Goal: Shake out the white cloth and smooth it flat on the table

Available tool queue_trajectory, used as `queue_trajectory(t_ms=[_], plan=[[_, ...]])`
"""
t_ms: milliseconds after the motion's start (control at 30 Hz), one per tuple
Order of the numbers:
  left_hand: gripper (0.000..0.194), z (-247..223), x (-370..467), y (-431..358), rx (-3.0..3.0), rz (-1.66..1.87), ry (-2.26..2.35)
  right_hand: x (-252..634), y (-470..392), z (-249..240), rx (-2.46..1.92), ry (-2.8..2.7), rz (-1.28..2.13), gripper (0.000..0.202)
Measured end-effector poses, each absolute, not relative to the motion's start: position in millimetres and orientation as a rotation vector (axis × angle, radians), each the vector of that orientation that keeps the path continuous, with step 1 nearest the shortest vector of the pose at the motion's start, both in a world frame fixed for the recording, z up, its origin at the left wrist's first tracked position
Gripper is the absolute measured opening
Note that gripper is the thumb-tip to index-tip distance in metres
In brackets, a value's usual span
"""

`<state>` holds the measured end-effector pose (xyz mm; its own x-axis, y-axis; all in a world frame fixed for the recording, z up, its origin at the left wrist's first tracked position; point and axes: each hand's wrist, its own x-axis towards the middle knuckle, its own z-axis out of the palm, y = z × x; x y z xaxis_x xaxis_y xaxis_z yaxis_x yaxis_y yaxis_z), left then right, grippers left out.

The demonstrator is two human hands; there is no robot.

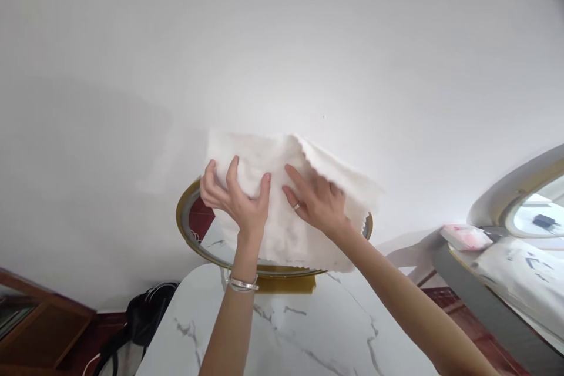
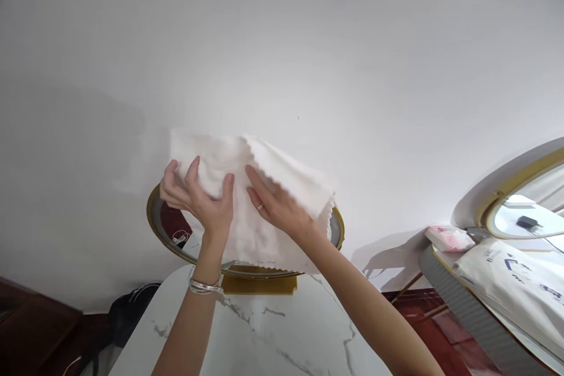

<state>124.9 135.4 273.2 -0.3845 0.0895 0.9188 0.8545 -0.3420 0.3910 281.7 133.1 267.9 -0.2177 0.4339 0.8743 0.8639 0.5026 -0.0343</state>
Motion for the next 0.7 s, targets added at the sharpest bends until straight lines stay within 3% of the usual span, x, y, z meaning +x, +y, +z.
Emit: queue_trajectory(t_ms=[133,300,500,700], plan=[[0.033,288,128,142,-1.472,-1.619,-1.164,291,137,275,-0.946,-1.724,-0.795,0.053],[0.03,288,151,144,-1.721,-1.45,-0.939,315,133,248,-0.964,-1.572,-0.796,0.052],[0.038,262,206,138,-2.067,-1.079,-0.687,349,131,158,-1.095,-1.347,-0.632,0.046],[0.041,181,214,134,-2.235,-0.952,-0.545,360,127,53,-1.199,-1.415,-0.613,0.046]])
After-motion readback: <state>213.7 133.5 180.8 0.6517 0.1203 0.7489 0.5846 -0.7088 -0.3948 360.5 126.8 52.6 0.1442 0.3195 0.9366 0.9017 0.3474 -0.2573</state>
